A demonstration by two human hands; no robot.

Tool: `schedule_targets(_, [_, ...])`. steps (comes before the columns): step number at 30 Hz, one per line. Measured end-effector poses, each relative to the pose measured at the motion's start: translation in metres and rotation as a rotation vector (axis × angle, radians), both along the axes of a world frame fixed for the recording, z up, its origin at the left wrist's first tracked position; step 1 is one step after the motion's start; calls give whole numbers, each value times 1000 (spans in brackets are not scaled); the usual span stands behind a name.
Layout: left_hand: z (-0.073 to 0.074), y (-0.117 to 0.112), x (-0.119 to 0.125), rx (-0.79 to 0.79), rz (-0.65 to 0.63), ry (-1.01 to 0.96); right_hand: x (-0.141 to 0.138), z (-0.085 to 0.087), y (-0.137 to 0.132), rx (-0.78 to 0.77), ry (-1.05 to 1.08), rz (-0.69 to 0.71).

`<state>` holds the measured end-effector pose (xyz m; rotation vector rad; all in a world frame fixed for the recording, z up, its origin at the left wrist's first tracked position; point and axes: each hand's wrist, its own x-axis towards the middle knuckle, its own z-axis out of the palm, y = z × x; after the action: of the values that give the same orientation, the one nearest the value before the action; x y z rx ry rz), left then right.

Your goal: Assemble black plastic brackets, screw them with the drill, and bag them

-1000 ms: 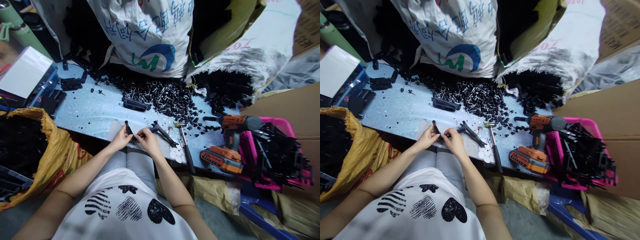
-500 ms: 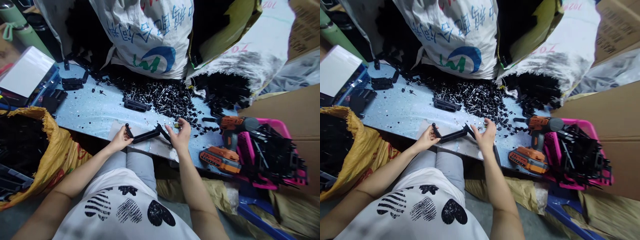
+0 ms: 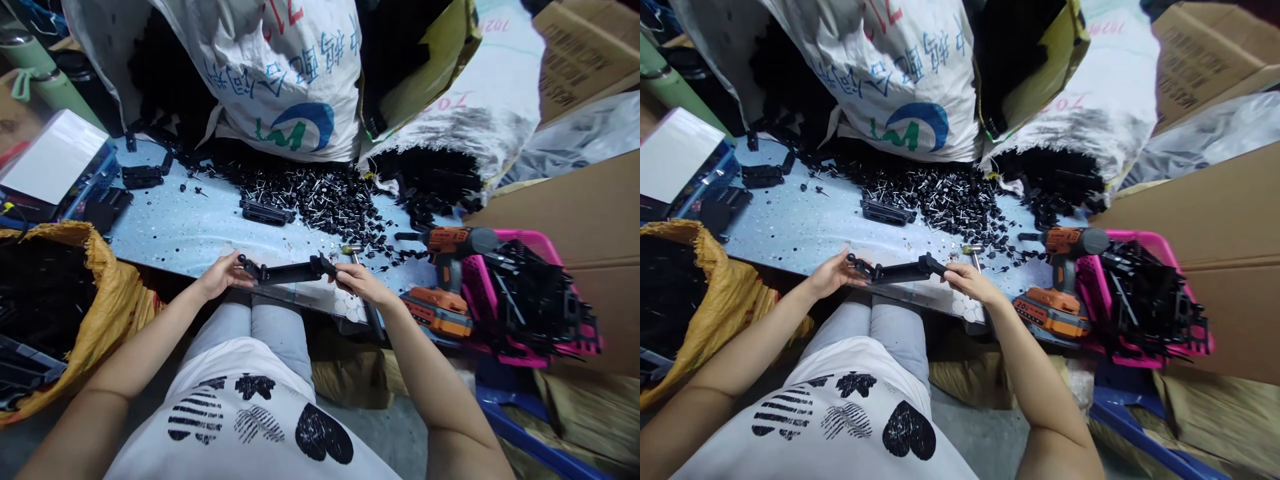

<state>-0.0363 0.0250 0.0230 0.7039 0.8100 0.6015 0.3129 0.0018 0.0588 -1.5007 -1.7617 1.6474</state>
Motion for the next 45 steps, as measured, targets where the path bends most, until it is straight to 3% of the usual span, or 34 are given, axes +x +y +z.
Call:
schedule_targets(3, [6,19,5,-224,-60,31,-1,11,0,20,-22,29])
schedule_targets(5, [8,25,16,-232,-20,68,-4,13,1,-6,-22,31])
schedule_targets(8, [11,25,35,-4,148,84,-11,10,0,-100,55,-49])
schedule_targets(11, [18,24,45,200,183,42,-16,4,-2,-218,169,-138])
schedule_targets(14, [22,29,45,148,75,30,-20,0,-5,-318,204,-181])
schedule_targets(18, [16,29,50,-7,-75,140,-29,-4,-8,-384,179,-181])
schedule_targets(24, [4,12,64,-91,-448,247,-48,-10,-12,-424,185,-79])
schedule_targets(27, [4,13,62,-64,-500,267,-50,-12,-13,-500,201,-61])
schedule_targets(29, [6,13,61,41,-500,304,-50,-12,-14,-494,211,-20])
schedule_targets(31, [9,9,59,245,-416,380,-50,-8,-17,-376,194,68])
schedule_targets(33, [14,1,58,522,-318,466,-50,0,-20,-167,108,190])
schedule_targets(36, [23,-14,53,894,-287,571,-53,14,-27,183,-112,338])
schedule_targets(40, [35,-27,41,1150,-305,638,-60,27,-41,505,-262,364])
schedule_targets(42, [43,-31,33,1260,-331,653,-62,33,-48,595,-271,363])
schedule_targets(45, [55,-36,24,1420,-362,684,-64,44,-52,702,-296,491])
